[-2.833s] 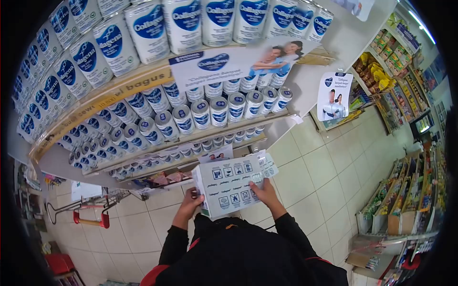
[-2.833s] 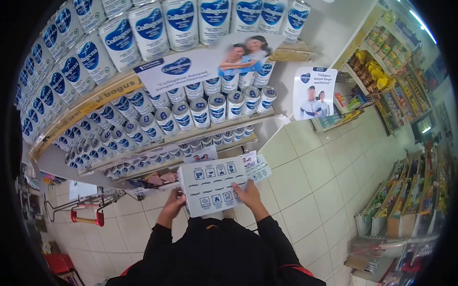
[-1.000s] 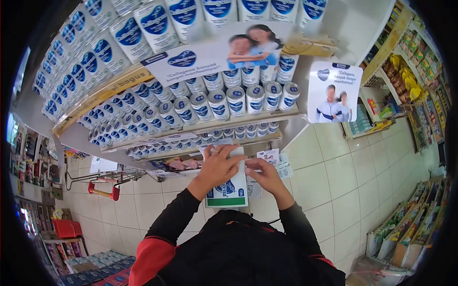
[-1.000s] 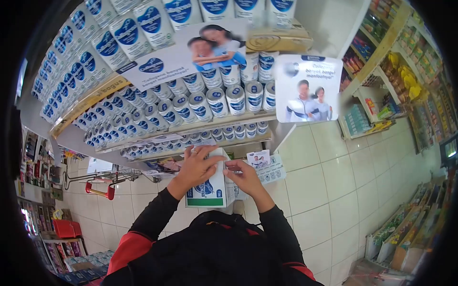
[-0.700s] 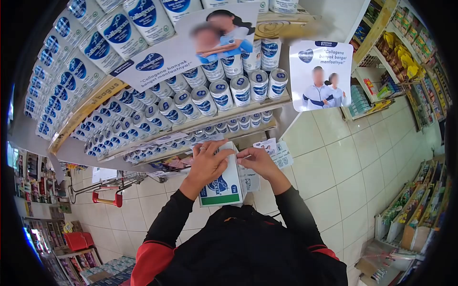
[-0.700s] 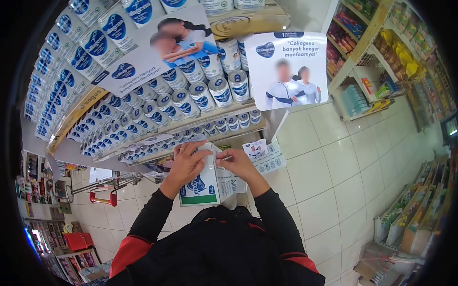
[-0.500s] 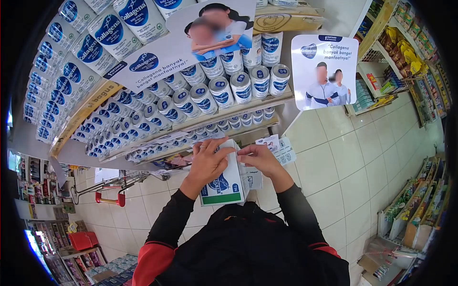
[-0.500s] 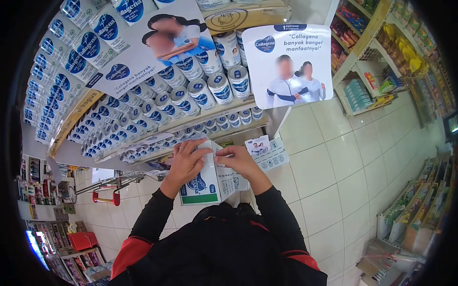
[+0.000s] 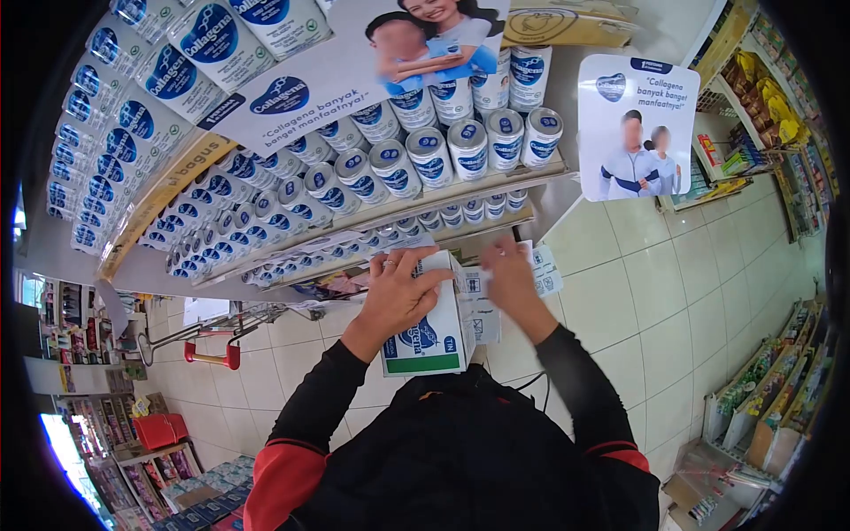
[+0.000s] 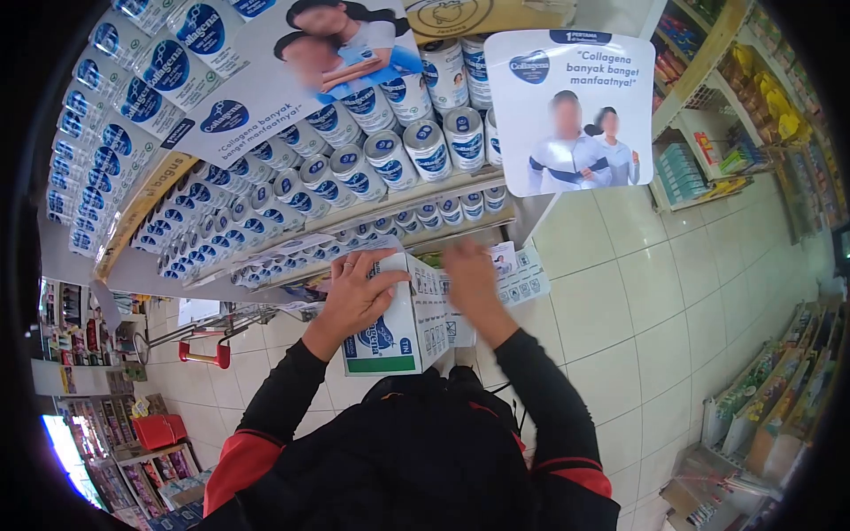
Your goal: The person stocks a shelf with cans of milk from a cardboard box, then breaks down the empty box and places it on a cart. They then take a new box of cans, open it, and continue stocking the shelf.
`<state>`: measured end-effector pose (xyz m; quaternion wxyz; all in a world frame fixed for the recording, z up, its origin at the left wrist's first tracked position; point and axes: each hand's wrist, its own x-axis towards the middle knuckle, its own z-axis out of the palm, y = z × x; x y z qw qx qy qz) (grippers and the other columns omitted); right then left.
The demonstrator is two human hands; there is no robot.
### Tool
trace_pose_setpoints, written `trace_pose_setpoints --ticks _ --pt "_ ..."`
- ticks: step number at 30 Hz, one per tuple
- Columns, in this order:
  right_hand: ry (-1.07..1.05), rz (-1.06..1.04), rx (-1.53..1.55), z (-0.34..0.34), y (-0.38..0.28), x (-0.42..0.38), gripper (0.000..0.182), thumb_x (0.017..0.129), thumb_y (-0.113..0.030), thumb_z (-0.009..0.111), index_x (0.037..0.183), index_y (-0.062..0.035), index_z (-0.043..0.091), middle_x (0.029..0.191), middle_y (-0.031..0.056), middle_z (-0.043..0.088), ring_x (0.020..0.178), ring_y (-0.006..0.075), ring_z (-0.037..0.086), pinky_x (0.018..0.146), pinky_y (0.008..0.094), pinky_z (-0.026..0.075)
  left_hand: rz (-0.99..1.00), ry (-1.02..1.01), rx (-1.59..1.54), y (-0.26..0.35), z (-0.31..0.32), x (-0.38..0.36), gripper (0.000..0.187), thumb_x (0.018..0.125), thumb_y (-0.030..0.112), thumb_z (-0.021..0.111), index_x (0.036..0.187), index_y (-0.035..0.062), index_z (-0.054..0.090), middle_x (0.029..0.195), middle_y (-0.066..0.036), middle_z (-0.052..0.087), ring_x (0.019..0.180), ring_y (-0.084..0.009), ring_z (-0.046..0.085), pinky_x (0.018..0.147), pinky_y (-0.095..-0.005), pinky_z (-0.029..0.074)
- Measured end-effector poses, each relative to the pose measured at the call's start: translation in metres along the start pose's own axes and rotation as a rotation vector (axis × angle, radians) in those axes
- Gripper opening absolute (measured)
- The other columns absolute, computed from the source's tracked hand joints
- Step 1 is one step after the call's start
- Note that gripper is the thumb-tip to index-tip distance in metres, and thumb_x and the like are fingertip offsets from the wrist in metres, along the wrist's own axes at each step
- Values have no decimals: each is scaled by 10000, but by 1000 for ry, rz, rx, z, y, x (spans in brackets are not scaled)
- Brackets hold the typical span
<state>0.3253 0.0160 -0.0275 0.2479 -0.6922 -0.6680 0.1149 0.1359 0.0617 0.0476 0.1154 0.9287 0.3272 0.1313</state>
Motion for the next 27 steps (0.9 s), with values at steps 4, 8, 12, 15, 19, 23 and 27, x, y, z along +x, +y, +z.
trace_pose_setpoints --ticks 4,8,12,15,19,23,27 --pt "-213 -25 427 7 29 -25 275 558 25 569 816 -69 565 917 135 503 843 307 502 703 369 431 -21 7 -17 -8 2 -5 242 703 184 532 918 276 594 1106 -6 451 1006 -236 417 801 -441 274" --pt "85 -196 633 -15 -14 -32 433 589 58 541 971 -139 595 1003 98 494 845 267 507 705 352 433 40 36 -2 -6 6 5 252 706 171 528 922 291 583 1097 -11 449 970 -248 419 783 -435 272" --pt "231 -486 278 -24 -6 -19 459 598 54 564 1001 -164 598 1012 55 494 822 225 508 668 317 429 21 29 -7 -5 7 3 253 712 171 520 922 298 580 1111 -5 440 982 -242 416 788 -430 267" --pt "254 -596 175 -25 -9 -12 406 601 6 596 963 -177 612 979 30 507 806 198 508 659 300 423 10 23 -18 -7 4 -1 254 714 168 515 921 301 580 1117 -2 436 989 -236 414 790 -429 266" --pt "308 -700 176 -20 -11 -3 336 596 -40 609 912 -154 621 939 3 525 797 176 505 647 292 414 11 25 -29 -8 3 -4 255 715 167 516 919 304 582 1119 2 436 992 -230 410 794 -425 266" --pt "327 -844 119 -22 -10 4 266 599 -92 598 863 -112 620 916 -14 535 790 155 494 632 281 401 14 40 -32 -9 2 -5 248 717 167 517 914 303 585 1116 6 438 987 -226 410 796 -419 268" --pt "360 -960 25 -26 -11 10 233 617 -103 571 847 -107 607 884 -25 517 790 143 479 628 276 398 16 51 -42 -11 2 -6 242 720 169 518 911 300 587 1105 10 442 977 -219 411 794 -415 269"
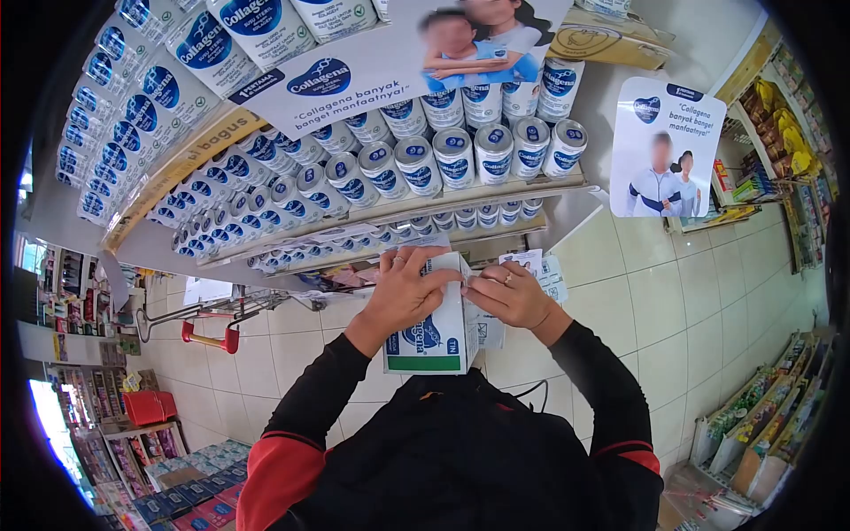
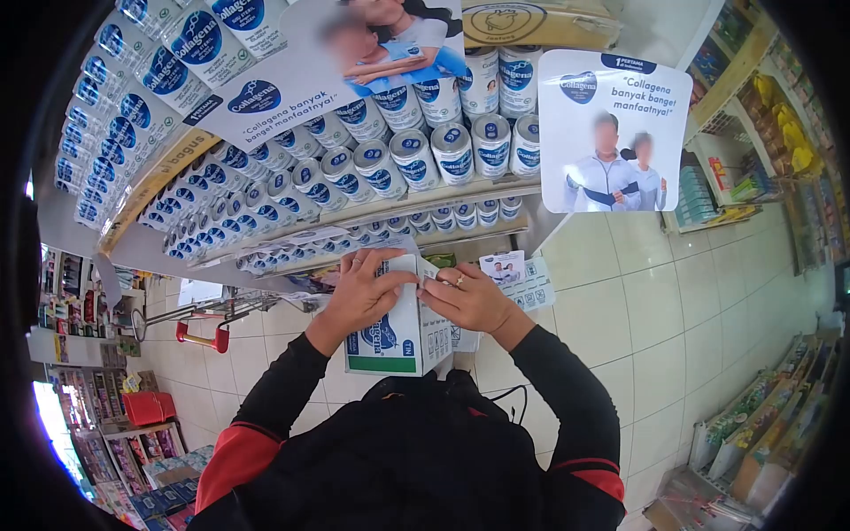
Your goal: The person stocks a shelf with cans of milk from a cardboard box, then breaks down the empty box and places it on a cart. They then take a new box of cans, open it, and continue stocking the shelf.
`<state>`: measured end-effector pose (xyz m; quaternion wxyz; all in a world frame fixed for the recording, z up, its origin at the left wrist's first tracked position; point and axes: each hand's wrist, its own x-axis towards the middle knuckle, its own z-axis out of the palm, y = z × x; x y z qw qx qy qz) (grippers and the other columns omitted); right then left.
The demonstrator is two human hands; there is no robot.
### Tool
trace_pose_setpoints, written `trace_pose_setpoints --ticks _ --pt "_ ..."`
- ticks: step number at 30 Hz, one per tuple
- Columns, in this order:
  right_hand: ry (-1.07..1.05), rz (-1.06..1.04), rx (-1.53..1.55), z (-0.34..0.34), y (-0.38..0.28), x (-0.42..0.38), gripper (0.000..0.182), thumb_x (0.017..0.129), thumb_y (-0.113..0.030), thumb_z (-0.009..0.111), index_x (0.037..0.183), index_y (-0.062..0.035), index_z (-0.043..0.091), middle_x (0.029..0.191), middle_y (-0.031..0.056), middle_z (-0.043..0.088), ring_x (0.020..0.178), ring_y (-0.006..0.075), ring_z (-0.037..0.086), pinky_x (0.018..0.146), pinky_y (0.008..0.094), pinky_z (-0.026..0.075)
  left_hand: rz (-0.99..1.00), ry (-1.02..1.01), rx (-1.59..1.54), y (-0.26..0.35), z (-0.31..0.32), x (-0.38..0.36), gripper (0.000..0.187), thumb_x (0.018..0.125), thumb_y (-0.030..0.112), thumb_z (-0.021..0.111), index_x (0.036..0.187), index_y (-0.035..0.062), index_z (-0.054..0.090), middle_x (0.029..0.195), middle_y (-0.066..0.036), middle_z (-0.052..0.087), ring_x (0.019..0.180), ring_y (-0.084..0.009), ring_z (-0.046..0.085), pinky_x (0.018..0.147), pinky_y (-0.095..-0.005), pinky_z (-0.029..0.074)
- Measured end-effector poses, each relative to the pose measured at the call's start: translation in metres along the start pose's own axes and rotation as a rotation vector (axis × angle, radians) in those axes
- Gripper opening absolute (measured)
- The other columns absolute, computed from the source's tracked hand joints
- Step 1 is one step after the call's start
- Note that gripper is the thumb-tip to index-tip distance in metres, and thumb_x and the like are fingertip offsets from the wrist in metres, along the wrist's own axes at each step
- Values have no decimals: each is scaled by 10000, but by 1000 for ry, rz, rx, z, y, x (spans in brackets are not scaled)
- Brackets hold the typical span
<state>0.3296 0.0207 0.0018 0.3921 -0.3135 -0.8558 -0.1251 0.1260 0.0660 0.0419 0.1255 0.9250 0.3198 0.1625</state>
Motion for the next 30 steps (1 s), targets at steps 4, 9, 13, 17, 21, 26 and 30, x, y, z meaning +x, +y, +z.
trace_pose_setpoints --ticks 4,9,13,17,21,26,30 --pt "-79 -74 48 -2 9 6 209 618 -108 565 826 -119 580 867 -27 483 809 146 466 643 283 402 5 -7 19 0 0 -1 244 719 174 520 915 303 584 1095 10 444 966 -216 413 782 -413 272" --pt "-240 199 258 1 5 5 209 606 -76 594 805 -125 552 932 -6 456 856 191 474 698 306 401 4 5 32 1 5 2 245 717 177 523 918 306 578 1094 6 444 958 -227 420 767 -415 276" --pt "-224 356 316 -14 -5 8 242 581 -64 606 812 -119 557 970 17 453 878 211 477 719 336 388 9 21 38 2 6 5 245 721 180 521 925 306 572 1092 1 447 958 -236 426 767 -419 278" --pt "-168 337 123 -14 -16 -2 335 559 -64 609 887 -125 577 1012 20 449 892 201 477 734 370 363 -11 3 32 0 6 6 242 726 180 518 926 306 571 1092 0 449 963 -235 425 775 -418 280" --pt "-146 312 -28 -9 -20 -6 452 556 -39 604 998 -125 580 1024 2 468 887 179 477 738 371 353 -15 -3 7 0 4 6 244 730 171 514 924 305 576 1093 5 449 974 -230 419 786 -407 278" --pt "-170 307 99 -7 -21 -5 471 565 -9 597 1022 -120 574 997 -21 487 880 169 478 745 354 349 -19 -9 -7 1 -1 -1 252 733 157 509 924 304 580 1085 12 455 970 -218 417 790 -401 276" --pt "-134 203 155 -3 -13 -7 462 560 -6 602 1005 -126 575 963 -47 488 887 157 465 744 338 342 -40 -28 -16 0 -6 -6 253 735 151 506 921 303 583 1076 15 462 957 -212 419 784 -399 276"
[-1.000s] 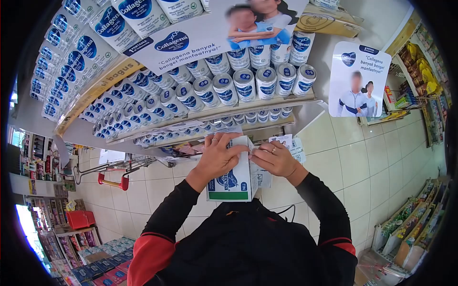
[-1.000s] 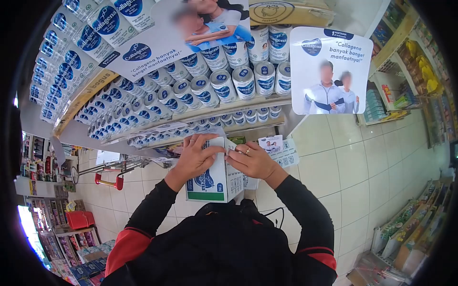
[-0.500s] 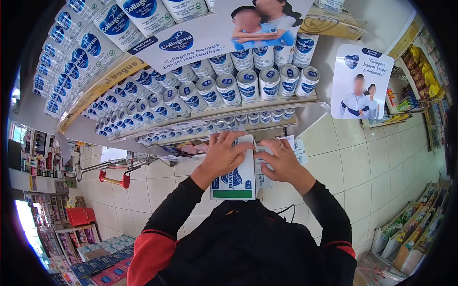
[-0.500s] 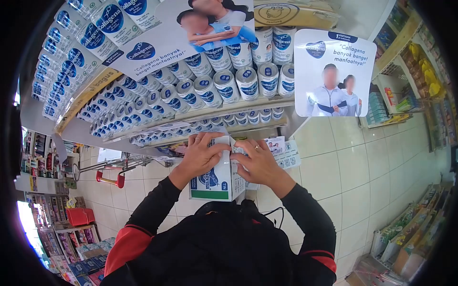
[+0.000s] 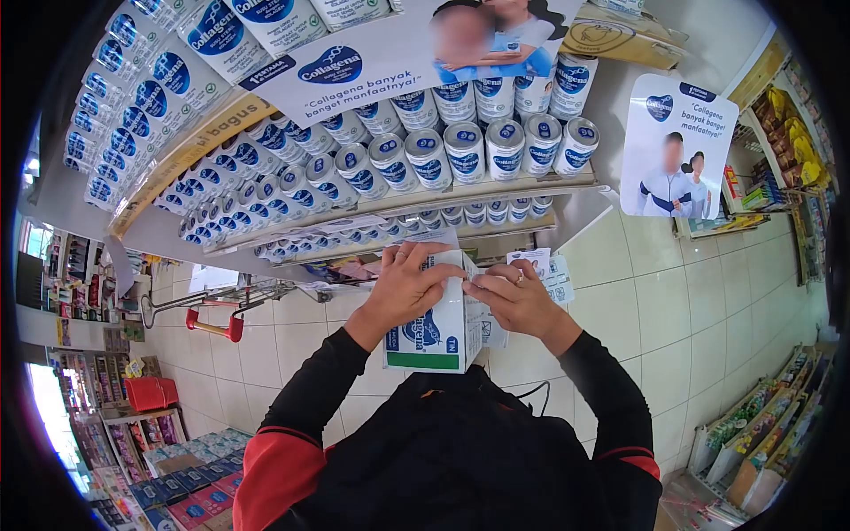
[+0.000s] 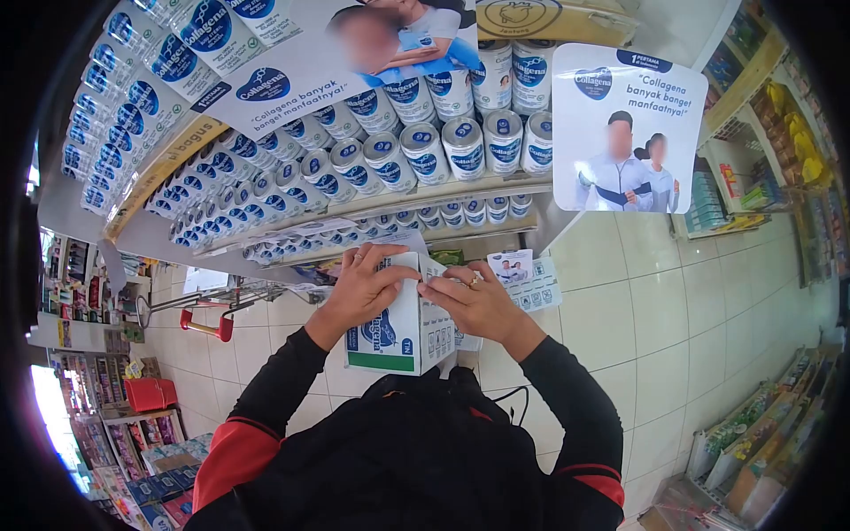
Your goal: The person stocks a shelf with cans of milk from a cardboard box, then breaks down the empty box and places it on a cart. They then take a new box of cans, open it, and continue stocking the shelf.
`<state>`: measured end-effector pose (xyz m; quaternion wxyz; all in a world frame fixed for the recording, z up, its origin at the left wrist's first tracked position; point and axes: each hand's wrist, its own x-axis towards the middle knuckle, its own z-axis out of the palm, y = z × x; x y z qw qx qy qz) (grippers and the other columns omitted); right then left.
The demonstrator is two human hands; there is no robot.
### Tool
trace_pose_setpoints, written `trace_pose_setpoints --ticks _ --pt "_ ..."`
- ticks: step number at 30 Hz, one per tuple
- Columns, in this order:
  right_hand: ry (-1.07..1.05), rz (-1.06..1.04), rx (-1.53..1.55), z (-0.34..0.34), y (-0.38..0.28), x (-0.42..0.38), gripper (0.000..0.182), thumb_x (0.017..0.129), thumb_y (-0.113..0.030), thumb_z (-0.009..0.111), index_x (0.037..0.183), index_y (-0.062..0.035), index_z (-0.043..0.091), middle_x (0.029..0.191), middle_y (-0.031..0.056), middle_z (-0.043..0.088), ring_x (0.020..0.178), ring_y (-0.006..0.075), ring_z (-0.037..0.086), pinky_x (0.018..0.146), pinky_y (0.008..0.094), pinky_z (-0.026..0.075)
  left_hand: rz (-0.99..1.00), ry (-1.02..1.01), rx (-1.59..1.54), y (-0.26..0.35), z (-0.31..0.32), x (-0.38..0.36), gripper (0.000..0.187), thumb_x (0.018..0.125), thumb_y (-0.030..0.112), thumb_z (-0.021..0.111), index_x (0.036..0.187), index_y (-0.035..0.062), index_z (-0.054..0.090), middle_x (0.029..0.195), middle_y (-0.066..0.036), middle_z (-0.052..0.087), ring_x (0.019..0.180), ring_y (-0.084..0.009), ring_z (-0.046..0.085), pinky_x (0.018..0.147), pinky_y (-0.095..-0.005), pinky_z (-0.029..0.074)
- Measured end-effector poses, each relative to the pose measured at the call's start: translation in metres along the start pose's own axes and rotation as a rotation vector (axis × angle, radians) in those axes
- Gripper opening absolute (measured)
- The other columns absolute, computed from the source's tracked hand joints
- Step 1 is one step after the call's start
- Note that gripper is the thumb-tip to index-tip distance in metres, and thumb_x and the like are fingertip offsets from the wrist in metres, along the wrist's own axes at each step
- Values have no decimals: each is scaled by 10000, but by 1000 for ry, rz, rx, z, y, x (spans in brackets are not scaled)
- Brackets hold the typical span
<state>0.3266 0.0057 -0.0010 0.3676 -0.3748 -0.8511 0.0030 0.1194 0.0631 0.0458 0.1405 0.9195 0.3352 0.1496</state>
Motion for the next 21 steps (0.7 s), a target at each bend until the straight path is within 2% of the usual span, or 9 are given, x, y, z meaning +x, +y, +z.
trace_pose_setpoints --ticks 3,10,12,13,15,16,18,19,21 --pt "-1 -85 -10 4 7 2 451 551 -14 609 984 -135 574 945 -52 485 892 147 451 736 335 343 0 4 -7 -1 -1 -2 248 735 154 508 919 303 584 1075 17 463 955 -210 420 782 -400 277" --pt "-69 -20 6 -2 0 10 336 549 -36 611 866 -130 548 848 -20 457 874 167 450 742 339 337 7 11 24 3 4 1 205 748 192 519 907 303 586 1066 22 467 946 -209 427 768 -399 277" --pt "-225 206 301 -9 -2 13 260 568 -48 641 799 -83 527 828 34 470 824 219 475 700 354 368 4 21 34 5 7 2 177 760 227 523 907 303 585 1058 22 468 944 -208 427 761 -399 277" --pt "-225 205 303 -8 -3 12 260 568 -48 641 799 -83 527 828 34 470 824 219 475 700 354 368 3 30 42 7 8 3 153 771 261 527 908 303 583 1050 22 470 942 -206 428 755 -399 276" --pt "-177 316 593 -6 -2 13 239 622 -114 680 771 -59 501 792 63 466 765 227 479 669 333 378 -10 27 68 9 10 3 161 775 302 527 930 302 573 1039 24 472 938 -205 428 750 -400 274" --pt "-177 312 595 -3 -4 12 239 622 -114 680 771 -59 501 792 63 466 765 227 479 669 333 378 -25 22 91 10 10 3 181 778 342 528 951 300 563 1029 26 475 934 -203 429 746 -400 273" --pt "-137 443 766 3 -9 9 241 666 -144 688 775 -48 496 752 61 453 703 192 466 638 288 379 -54 12 92 11 9 4 218 774 361 529 982 301 549 1014 24 480 929 -202 430 745 -398 273" --pt "-139 440 769 3 -12 9 241 666 -144 688 775 -48 496 752 61 453 703 192 466 638 288 379 -81 -1 88 12 9 4 256 770 380 530 1013 301 535 1000 22 485 924 -201 431 743 -396 272" --pt "-149 631 818 2 -18 10 230 672 -124 687 772 -53 493 736 37 437 684 147 440 630 254 374 -93 -3 82 13 9 5 286 766 393 530 1036 301 524 985 22 491 921 -201 432 745 -395 270"
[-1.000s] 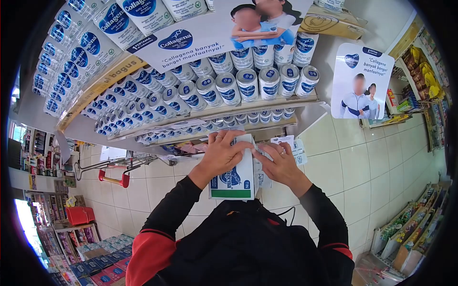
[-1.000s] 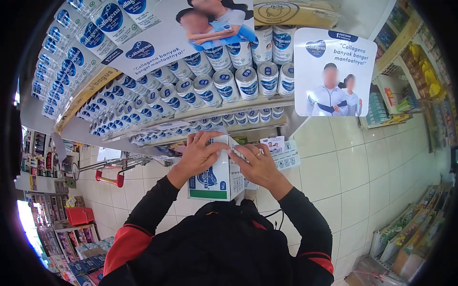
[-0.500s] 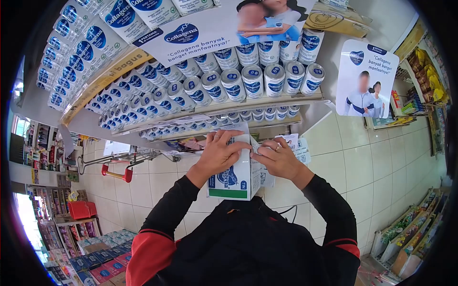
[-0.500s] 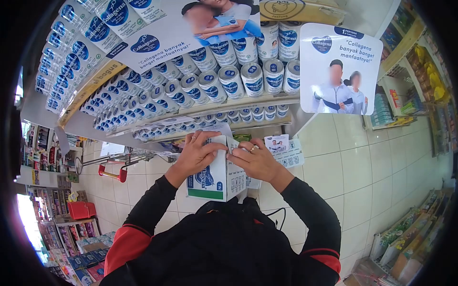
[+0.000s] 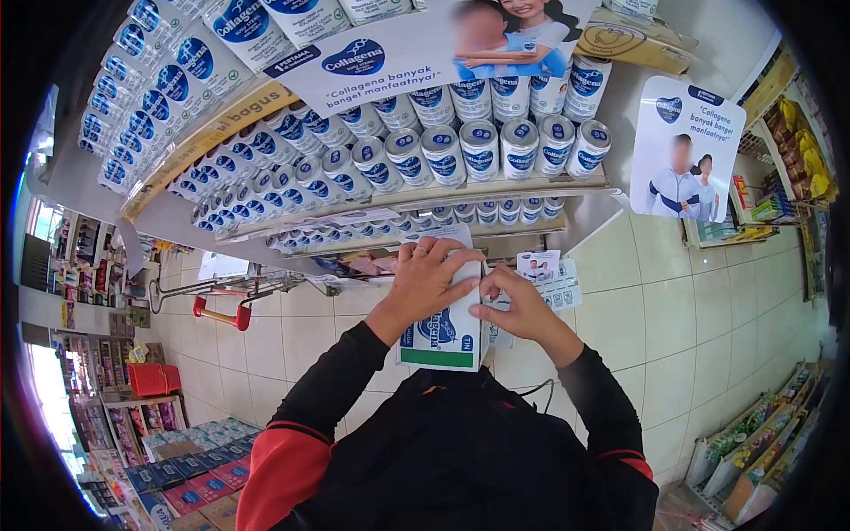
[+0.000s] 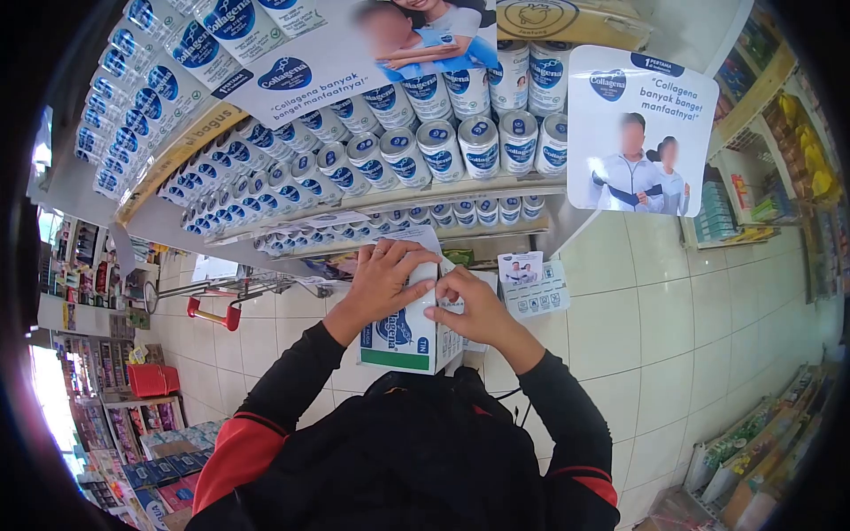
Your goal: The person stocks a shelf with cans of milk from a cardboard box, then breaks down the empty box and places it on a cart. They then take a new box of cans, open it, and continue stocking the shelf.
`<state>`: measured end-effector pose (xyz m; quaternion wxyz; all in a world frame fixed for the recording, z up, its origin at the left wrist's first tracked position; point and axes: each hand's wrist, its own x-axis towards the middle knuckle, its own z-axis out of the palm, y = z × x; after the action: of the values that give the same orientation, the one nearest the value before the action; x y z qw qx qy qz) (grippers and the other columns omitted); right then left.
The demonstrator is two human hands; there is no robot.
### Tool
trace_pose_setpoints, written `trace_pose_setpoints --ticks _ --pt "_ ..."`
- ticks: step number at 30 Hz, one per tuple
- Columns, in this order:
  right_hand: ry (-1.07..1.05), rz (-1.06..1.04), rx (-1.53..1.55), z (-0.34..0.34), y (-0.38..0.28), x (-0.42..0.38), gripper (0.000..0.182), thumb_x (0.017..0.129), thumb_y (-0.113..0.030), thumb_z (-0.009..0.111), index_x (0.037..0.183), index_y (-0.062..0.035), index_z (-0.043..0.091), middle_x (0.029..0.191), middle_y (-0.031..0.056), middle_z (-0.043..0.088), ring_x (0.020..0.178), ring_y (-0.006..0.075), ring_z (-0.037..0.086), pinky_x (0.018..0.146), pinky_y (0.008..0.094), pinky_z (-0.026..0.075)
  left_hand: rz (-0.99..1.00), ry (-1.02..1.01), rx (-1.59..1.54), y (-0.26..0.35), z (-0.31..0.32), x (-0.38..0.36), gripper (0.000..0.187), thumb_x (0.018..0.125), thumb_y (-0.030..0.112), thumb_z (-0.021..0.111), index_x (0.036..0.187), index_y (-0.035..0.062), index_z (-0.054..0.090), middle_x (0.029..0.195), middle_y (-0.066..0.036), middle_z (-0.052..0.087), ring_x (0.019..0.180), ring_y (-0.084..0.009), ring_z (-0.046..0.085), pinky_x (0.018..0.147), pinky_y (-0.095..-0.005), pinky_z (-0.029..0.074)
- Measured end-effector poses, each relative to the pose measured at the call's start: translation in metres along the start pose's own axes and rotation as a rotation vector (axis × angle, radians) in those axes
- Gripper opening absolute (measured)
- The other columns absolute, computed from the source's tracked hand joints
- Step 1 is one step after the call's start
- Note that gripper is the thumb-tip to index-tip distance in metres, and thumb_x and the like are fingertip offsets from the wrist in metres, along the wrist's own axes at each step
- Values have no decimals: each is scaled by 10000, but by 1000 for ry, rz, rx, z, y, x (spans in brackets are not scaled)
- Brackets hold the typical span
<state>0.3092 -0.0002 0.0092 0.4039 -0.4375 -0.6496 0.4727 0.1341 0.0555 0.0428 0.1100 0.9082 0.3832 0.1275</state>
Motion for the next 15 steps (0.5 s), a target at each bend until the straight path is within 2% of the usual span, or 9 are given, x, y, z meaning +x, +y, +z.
trace_pose_setpoints --ticks 3,10,13,15 --pt "104 41 -8 7 0 -2 229 650 -112 684 758 -52 492 712 39 431 630 139 442 590 258 395 -27 -16 -36 0 -1 3 320 761 413 528 1060 300 514 960 18 504 918 -202 433 750 -395 264" --pt "173 81 53 13 8 -9 174 675 -59 649 774 -57 506 714 36 434 637 136 449 593 257 389 -74 -6 -106 2 2 7 352 749 425 539 1074 292 521 960 12 535 913 -211 442 767 -404 252" --pt "137 12 25 9 6 -7 155 678 -36 631 779 -56 514 723 47 449 650 158 477 586 270 389 -93 -3 -109 3 2 6 366 739 421 553 1080 294 519 955 12 546 916 -212 446 771 -399 250" --pt "13 -230 -97 5 6 -7 146 676 -63 632 778 -73 527 744 51 475 680 192 508 591 315 374 -99 10 -122 2 2 6 368 735 419 558 1078 293 520 951 11 549 920 -213 447 774 -398 250"
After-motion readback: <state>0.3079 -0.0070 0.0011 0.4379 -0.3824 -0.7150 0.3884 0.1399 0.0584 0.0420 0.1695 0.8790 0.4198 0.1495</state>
